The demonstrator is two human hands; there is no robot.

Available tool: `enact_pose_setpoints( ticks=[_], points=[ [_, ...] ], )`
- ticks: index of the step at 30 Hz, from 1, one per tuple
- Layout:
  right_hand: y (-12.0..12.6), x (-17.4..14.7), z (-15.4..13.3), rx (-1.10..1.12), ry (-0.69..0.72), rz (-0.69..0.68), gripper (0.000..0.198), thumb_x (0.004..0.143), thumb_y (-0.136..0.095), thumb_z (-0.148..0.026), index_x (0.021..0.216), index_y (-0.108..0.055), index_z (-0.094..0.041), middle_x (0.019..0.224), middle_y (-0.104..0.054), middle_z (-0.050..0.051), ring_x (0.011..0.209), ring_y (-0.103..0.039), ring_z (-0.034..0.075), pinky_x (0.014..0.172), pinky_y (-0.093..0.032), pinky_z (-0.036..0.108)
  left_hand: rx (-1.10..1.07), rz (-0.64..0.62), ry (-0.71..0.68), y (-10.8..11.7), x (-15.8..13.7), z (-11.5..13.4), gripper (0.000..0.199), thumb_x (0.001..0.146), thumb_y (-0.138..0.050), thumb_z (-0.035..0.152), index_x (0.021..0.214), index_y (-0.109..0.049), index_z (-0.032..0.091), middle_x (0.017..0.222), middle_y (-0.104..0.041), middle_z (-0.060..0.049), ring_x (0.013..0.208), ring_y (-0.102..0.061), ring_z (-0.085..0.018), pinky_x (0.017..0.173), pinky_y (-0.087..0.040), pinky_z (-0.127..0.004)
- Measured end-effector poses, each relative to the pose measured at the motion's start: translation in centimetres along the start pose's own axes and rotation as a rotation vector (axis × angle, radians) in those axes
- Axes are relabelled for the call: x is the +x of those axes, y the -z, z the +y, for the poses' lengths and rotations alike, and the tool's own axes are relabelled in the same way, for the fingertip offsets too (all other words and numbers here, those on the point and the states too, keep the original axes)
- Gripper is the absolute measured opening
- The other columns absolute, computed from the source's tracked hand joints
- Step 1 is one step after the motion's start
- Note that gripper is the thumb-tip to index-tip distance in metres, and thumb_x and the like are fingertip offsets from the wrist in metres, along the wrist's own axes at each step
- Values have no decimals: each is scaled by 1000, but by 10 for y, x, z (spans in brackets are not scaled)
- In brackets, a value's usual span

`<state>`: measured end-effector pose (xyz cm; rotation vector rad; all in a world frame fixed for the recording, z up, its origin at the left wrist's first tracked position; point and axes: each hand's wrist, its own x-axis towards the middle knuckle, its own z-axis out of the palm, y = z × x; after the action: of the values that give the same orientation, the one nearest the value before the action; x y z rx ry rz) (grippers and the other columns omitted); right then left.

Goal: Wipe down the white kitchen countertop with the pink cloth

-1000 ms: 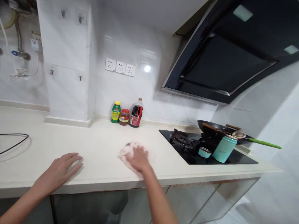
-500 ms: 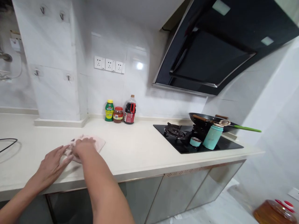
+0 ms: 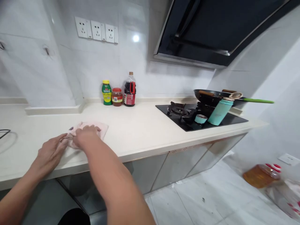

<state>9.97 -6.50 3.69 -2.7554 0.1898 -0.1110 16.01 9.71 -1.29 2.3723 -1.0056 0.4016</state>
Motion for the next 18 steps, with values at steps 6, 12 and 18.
enact_pose_setpoints(
  ticks=[6,12,18],
  points=[
    [-9,-113,23,-2,189,88,49,100,-37,-47,145,-45,-29,162,-35,2,151,-24,26,121,-21,61,-121,11,-7,-2,-10,2,68,92,-28,64,129,-62,18,134,-66,-12,128,-57,-32,111,-41,-50],
    [1,-189,126,-125,15,249,47,94,-44,-39,137,-58,-27,155,-47,3,147,-35,21,120,-29,45,-135,-43,19,2,-22,8,55,95,-33,64,121,-66,28,130,-68,-5,125,-58,-28,108,-41,-48],
    [47,-268,295,-230,-465,448,65,90,-30,-61,133,-62,-24,150,-53,9,144,-41,30,116,-37,50,-119,-67,-39,-1,-27,10,51,98,-34,63,121,-65,30,131,-68,-4,128,-55,-27,109,-37,-47]
  ],
)
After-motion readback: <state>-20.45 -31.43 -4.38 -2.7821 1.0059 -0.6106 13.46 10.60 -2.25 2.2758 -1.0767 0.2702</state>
